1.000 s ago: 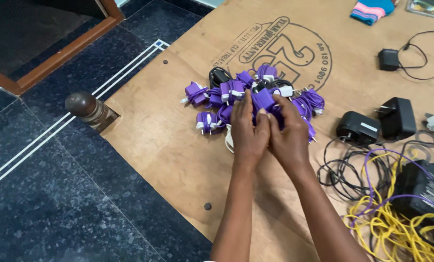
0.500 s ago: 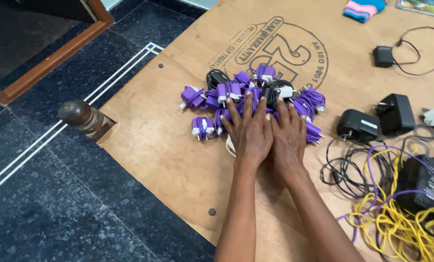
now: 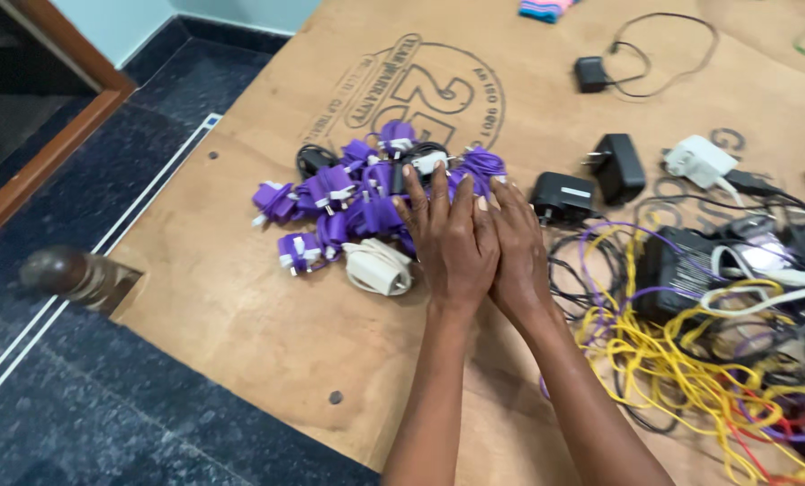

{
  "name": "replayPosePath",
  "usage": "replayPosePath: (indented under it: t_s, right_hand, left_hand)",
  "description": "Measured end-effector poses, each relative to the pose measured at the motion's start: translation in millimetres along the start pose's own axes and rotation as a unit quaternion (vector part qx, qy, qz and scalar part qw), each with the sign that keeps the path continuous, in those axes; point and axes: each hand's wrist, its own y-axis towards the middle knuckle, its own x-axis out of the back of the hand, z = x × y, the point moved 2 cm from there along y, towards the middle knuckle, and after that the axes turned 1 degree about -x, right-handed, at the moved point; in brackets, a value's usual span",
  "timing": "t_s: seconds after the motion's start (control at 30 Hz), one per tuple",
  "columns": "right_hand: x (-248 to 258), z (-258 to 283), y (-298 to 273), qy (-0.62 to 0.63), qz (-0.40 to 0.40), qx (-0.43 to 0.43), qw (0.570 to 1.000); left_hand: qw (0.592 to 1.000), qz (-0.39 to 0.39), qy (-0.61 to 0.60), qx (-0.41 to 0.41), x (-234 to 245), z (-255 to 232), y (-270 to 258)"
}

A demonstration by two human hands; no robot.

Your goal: The person sits on the floor and repeatedly picks up purple power adapters, wraps their cables neatly around the adapter body, and places them into a growing pile. Other tangled cables and chargers remain on the floor nearby.

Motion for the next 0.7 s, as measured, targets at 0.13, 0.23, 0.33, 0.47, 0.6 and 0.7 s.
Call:
replayPosePath:
  t_s: [0.13, 0.23, 0.33, 0.47, 0.6, 0.7]
  right_hand:
    - [39.3, -7.3, -6.3, -0.007, -0.022, -0.036, 0.999]
    - [70.4, -12.2, -9.5, -0.016, -0.039, -0.052, 0.998]
    - [103.6, -15.9, -13.1, -0.008, -0.068, -0.067, 0.995]
    - [151.5, -25.3, -15.5, -0.053, -0.106, -0.044, 0.992]
    - [200.1, -40.4, -19.7, -0.106, -0.153, -0.007, 0.982]
    - [229.1, -61.2, -23.2, -0.079, -0.167, -0.120, 0.975]
  left_hand:
    - [0.997, 0.018, -0.069, -0.018, -15.5, -34.9, -2.0]
    - [0.994, 0.032, -0.101, -0.034, -24.5, -62.9, -3.7]
    - [0.988, 0.031, -0.143, -0.052, -32.3, -95.7, -3.2]
    - [0.970, 0.035, -0.221, -0.096, -43.7, -145.8, 0.5]
    - [0.936, 0.081, -0.325, -0.106, -65.5, -195.9, 1.0]
    - [0.918, 0.107, -0.363, -0.120, -94.1, -231.7, 0.1]
